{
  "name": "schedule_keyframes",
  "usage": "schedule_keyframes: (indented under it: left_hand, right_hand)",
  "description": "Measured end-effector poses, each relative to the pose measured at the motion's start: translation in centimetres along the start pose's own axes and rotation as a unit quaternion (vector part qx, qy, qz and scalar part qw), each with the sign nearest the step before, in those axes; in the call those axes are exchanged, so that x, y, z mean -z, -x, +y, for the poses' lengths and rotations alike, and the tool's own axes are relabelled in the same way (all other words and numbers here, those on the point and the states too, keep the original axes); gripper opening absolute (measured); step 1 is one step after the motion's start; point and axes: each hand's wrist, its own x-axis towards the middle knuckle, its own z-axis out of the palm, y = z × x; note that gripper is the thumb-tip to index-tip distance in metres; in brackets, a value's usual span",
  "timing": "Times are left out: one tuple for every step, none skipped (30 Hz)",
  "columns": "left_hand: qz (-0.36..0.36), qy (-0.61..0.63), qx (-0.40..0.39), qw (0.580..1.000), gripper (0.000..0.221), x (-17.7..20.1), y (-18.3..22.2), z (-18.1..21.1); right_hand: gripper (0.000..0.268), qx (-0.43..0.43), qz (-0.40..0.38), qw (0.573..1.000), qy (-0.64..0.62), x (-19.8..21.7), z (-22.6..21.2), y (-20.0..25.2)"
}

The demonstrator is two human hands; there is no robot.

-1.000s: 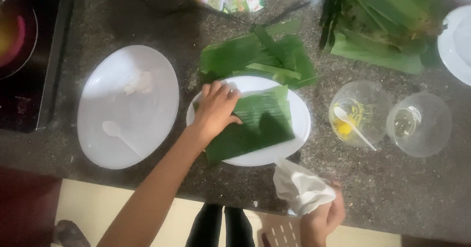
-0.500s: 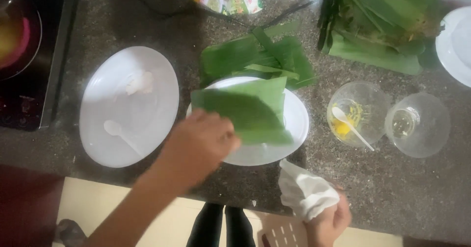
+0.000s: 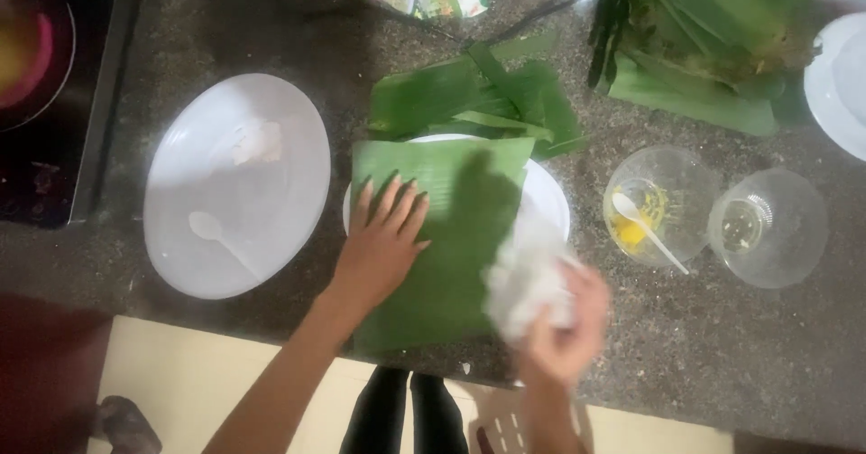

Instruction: The person is cleaning banana leaves by wiping them with a white cloth on a plate.

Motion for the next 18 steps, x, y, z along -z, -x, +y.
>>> schedule_keyframes:
  left_hand:
    - [-0.07,0.012,0.037,0.997,0.058,0.6,-0.4,0.5]
    - [-0.141,0.024,0.073,0.987,0.059,1.1,-0.7,1.0]
    - [-0.142,0.024,0.072,0.987,0.059,0.5,-0.5,1.2]
    - [-0.143,0.03,0.075,0.986,0.059,-0.1,-0.3,1.3]
    - [-0.145,0.037,0.077,0.986,0.059,-0.6,-0.1,1.4]
    - [-0.145,0.036,0.077,0.986,0.059,-1.7,0.3,1.4]
    - [-0.147,0.044,0.082,0.985,0.059,-2.7,0.7,1.4]
    - [-0.146,0.051,0.087,0.984,0.059,-3.7,0.8,1.1]
    - [-0.144,0.049,0.087,0.985,0.059,-4.3,0.8,0.8]
    - [-0.146,0.061,0.094,0.983,0.059,-4.9,1.1,0.9]
    - [-0.147,0.073,0.101,0.981,0.06,-5.6,1.4,1.0]
    - [-0.148,0.074,0.1,0.981,0.06,-4.4,1.2,1.3]
    - [-0.144,0.041,0.089,0.985,0.059,-3.2,1.0,1.5]
    - [-0.139,0.007,0.078,0.987,0.059,-1.9,0.8,1.7]
    - [-0.138,0.008,0.079,0.987,0.059,-1.7,0.8,1.7]
    - [-0.132,0.018,0.082,0.988,0.059,-1.5,0.8,1.6]
    - [-0.126,0.029,0.084,0.988,0.059,-1.4,0.8,1.6]
    - [-0.126,0.028,0.084,0.988,0.059,-1.5,0.8,1.6]
  right_hand:
    - [0.031,0.037,-0.034,0.998,0.023,-2.5,-0.6,-0.3]
    - [0.036,0.071,-0.068,0.994,0.047,-4.9,-1.2,-0.4]
    - [0.036,0.07,-0.067,0.994,0.048,-7.1,-1.7,-0.7]
    - [0.039,-0.032,-0.14,0.984,-0.108,-9.4,-2.2,-0.9]
    - [0.043,-0.133,-0.206,0.934,-0.26,-11.8,-2.7,-1.1]
    - [0.043,-0.133,-0.206,0.934,-0.261,-12.7,-0.9,-1.0]
    - [0.036,0.058,-0.262,0.955,-0.125,-13.6,0.8,-1.0]
    - [0.03,0.248,-0.301,0.921,0.02,-14.7,2.6,-1.2]
    - [0.03,0.249,-0.3,0.921,0.019,-14.6,4.0,-1.7]
    - [0.038,0.26,-0.342,0.896,0.113,-14.2,5.4,-1.9]
    - [0.05,0.269,-0.38,0.861,0.205,-13.7,6.9,-2.1]
    - [0.05,0.269,-0.381,0.86,0.206,-12.7,7.8,-2.4]
    - [0.047,0.261,-0.342,0.881,0.194,-11.6,8.7,-2.8]
    - [0.044,0.255,-0.303,0.9,0.181,-10.7,9.5,-3.3]
    - [0.044,0.256,-0.303,0.9,0.181,-9.5,8.6,-4.0]
    - [0.046,0.215,-0.327,0.895,0.212,-8.3,7.7,-4.6]
    - [0.047,0.173,-0.351,0.888,0.243,-7.1,6.9,-5.3]
    - [0.047,0.174,-0.35,0.888,0.243,-6.7,7.5,-5.6]
